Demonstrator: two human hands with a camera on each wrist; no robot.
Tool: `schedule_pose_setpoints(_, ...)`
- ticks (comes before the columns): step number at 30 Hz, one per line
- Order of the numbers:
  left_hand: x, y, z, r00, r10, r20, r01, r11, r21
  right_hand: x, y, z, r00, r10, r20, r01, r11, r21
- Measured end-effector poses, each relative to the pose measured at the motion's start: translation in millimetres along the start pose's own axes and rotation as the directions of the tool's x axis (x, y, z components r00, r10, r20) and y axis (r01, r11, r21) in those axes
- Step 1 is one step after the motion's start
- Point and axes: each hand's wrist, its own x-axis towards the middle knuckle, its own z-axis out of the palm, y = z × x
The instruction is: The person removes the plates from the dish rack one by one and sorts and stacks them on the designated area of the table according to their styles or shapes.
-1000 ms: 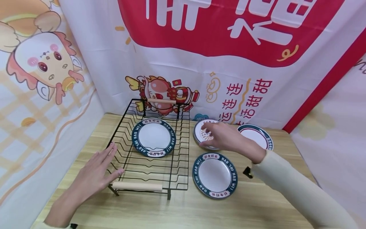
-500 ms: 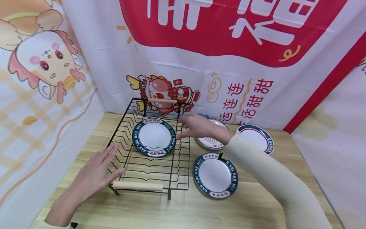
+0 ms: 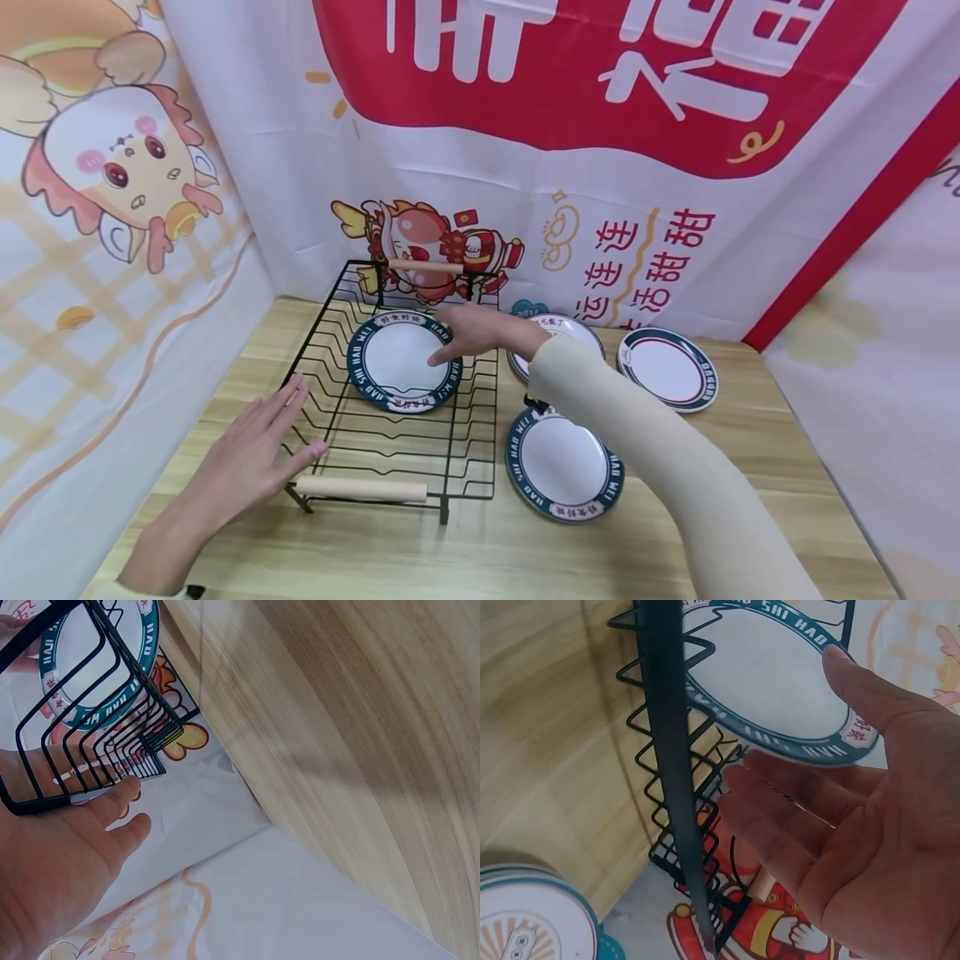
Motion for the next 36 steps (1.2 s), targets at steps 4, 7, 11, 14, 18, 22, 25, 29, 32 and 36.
schedule_pose_setpoints(4,0.3,-0.7,0.3,1.000,0.006,-0.005,-0.006,1.000,0.006,11,-6,2,1.000,0.018,-0.005,-0.018,0.999,-0.033)
schedule_pose_setpoints(7,0.5,-2.4,0.2,1.000,0.012,-0.006,-0.011,1.000,0.013,16,-9,1,0.999,0.039,-0.006,-0.039,0.999,-0.030)
schedule_pose_setpoints(11,1.9,-2.7,-0.1,1.000,0.005,-0.003,-0.005,1.000,0.016,22,-10,2,0.998,0.059,-0.009,-0.059,0.998,-0.013)
schedule_pose_setpoints(14,2.6,-2.5,0.5,1.000,0.000,0.000,0.000,1.000,0.013,27,-7,5,0.997,0.072,-0.018,-0.072,0.997,-0.016)
schedule_pose_setpoints(18,1.1,-2.2,0.8,1.000,-0.003,0.004,0.002,1.000,0.006,31,-5,8,0.998,0.064,-0.022,-0.064,0.998,-0.003)
schedule_pose_setpoints(22,-0.1,-2.0,0.5,1.000,0.000,0.002,0.000,1.000,0.008,31,-4,9,0.999,0.034,-0.037,-0.034,0.999,0.017)
schedule_pose_setpoints(25,0.3,-1.9,1.5,1.000,0.003,-0.007,-0.003,1.000,0.010,30,-3,10,0.999,0.028,-0.046,-0.027,0.999,0.036)
schedule_pose_setpoints(29,0.7,-1.9,2.5,1.000,0.007,-0.017,-0.006,1.000,0.009,28,-2,10,0.999,0.024,-0.048,-0.020,0.997,0.073)
schedule_pose_setpoints(32,1.0,-1.9,2.1,1.000,0.004,-0.014,-0.004,1.000,0.006,28,-2,11,0.999,0.011,-0.053,-0.007,0.996,0.087)
schedule_pose_setpoints(36,1.0,-1.0,1.9,1.000,0.001,-0.012,-0.001,1.000,0.001,26,-1,12,0.998,-0.010,-0.062,0.015,0.997,0.082)
